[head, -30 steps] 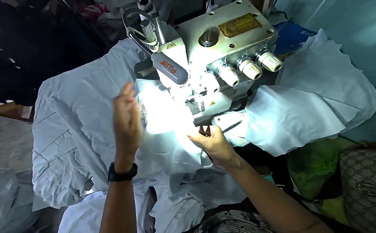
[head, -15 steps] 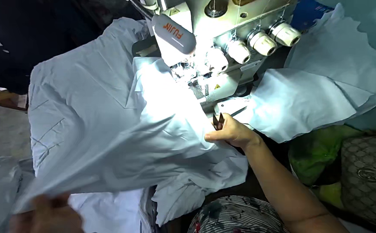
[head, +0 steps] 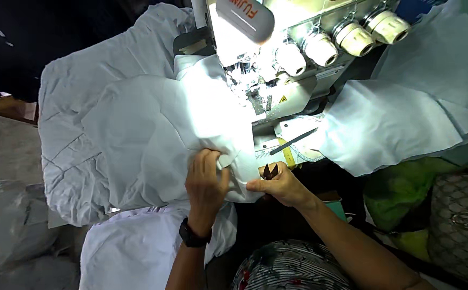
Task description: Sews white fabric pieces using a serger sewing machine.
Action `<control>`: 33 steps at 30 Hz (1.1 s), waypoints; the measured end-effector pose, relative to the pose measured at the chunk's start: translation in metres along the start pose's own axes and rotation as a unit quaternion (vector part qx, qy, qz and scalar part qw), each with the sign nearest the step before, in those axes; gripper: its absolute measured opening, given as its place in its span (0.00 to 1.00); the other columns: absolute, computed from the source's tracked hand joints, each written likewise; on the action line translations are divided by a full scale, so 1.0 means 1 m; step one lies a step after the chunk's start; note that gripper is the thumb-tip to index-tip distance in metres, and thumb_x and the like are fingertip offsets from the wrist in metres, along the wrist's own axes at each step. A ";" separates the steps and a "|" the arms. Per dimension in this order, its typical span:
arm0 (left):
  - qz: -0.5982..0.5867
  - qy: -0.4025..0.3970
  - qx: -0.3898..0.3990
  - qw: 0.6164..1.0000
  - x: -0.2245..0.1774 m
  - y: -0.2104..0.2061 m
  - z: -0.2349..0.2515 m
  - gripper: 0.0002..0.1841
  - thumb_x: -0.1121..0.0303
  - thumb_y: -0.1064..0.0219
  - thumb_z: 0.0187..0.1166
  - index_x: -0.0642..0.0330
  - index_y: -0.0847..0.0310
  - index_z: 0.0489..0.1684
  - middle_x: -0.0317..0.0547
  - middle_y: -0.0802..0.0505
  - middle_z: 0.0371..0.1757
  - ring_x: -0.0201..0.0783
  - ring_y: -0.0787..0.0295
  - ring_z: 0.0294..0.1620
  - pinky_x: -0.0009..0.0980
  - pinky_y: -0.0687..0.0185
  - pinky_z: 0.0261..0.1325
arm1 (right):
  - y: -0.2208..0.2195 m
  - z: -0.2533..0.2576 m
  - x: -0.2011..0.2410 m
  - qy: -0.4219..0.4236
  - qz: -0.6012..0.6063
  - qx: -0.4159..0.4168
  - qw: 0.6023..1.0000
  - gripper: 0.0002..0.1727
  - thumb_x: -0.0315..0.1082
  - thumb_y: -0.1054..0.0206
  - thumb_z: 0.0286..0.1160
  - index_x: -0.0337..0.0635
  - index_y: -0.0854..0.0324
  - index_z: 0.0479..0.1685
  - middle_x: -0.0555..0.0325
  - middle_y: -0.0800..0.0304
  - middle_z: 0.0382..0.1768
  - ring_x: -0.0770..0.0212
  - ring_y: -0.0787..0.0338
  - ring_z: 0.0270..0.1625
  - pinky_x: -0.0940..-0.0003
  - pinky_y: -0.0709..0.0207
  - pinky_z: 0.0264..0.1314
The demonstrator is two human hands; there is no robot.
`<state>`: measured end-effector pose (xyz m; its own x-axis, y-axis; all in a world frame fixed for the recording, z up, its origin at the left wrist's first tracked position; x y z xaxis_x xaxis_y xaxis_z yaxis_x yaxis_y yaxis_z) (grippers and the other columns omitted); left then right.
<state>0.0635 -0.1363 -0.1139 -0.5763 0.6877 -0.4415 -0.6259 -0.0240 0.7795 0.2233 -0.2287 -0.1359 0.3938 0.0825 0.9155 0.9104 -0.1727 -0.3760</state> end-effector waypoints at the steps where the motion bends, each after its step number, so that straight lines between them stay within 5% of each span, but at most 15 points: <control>1: -0.006 0.020 -0.004 1.000 0.006 -0.003 -0.001 0.11 0.77 0.36 0.74 0.74 0.13 0.48 0.64 0.07 0.49 0.55 0.07 0.51 0.47 0.12 0.53 | 0.003 -0.001 0.003 0.003 -0.017 0.015 1.000 0.12 0.29 0.25 0.67 0.56 0.17 0.19 0.80 0.15 0.18 0.85 0.20 0.19 0.87 0.26 0.22; 5: -0.087 0.068 -0.050 0.993 0.006 0.044 0.020 0.13 0.78 0.48 0.87 0.77 0.16 0.48 0.52 0.09 0.39 0.25 0.13 0.42 0.20 0.20 0.51 | 0.015 0.008 0.011 -0.007 -0.087 0.016 0.996 0.14 0.33 0.34 0.81 0.53 0.23 0.22 0.82 0.24 0.16 0.87 0.27 0.16 0.89 0.31 0.20; 8: -0.159 0.079 0.023 0.984 -0.011 0.069 0.030 0.13 0.71 0.44 0.87 0.72 0.17 0.40 0.32 0.16 0.27 0.08 0.26 0.28 0.07 0.30 0.35 | 0.014 0.012 0.004 0.034 -0.107 -0.057 0.992 0.12 0.32 0.33 0.80 0.48 0.22 0.25 0.80 0.25 0.18 0.86 0.27 0.18 0.88 0.31 0.22; 14: -0.248 -0.037 0.136 0.958 -0.034 0.060 0.022 0.14 0.66 0.37 0.84 0.66 0.13 0.31 0.36 0.14 0.26 0.13 0.24 0.28 0.07 0.29 0.35 | 0.016 0.003 0.008 0.106 -0.066 -0.030 0.992 0.15 0.28 0.32 0.74 0.53 0.23 0.18 0.83 0.26 0.15 0.89 0.29 0.17 0.90 0.34 0.21; 20: -0.049 -0.112 0.130 0.984 -0.040 0.043 0.051 0.14 0.64 0.37 0.82 0.60 0.06 0.34 0.42 0.11 0.28 0.31 0.15 0.26 0.23 0.21 0.31 | 0.006 0.033 0.025 0.110 -0.061 -0.092 0.988 0.12 0.28 0.34 0.73 0.49 0.20 0.21 0.79 0.23 0.15 0.85 0.27 0.16 0.86 0.33 0.20; 24: 0.011 -0.115 0.108 0.987 -0.044 0.033 0.073 0.12 0.66 0.35 0.81 0.60 0.05 0.36 0.46 0.11 0.27 0.41 0.13 0.25 0.35 0.20 0.27 | -0.002 0.049 0.037 0.102 -0.027 -0.124 0.987 0.11 0.26 0.32 0.74 0.46 0.19 0.22 0.75 0.21 0.14 0.83 0.25 0.14 0.85 0.30 0.17; 33: 0.097 -0.055 0.067 0.991 -0.075 0.028 0.065 0.08 0.72 0.32 0.76 0.66 0.08 0.32 0.52 0.12 0.26 0.47 0.12 0.22 0.40 0.20 0.21 | -0.008 0.050 0.034 0.125 -0.082 -0.170 0.974 0.14 0.25 0.35 0.73 0.46 0.21 0.18 0.76 0.25 0.13 0.84 0.28 0.15 0.86 0.32 0.20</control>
<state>0.1236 -0.1414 -0.0304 -0.6133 0.7550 -0.2319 -0.4288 -0.0717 0.9005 0.2354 -0.1753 -0.1093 0.1648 -0.0970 0.9815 0.8475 -0.4952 -0.1912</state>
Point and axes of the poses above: each hand's wrist, its own z-axis towards the middle knuckle, its own y-axis out of the back of the hand, x = y × z, the point moved 2 cm from there along z, towards the middle knuckle
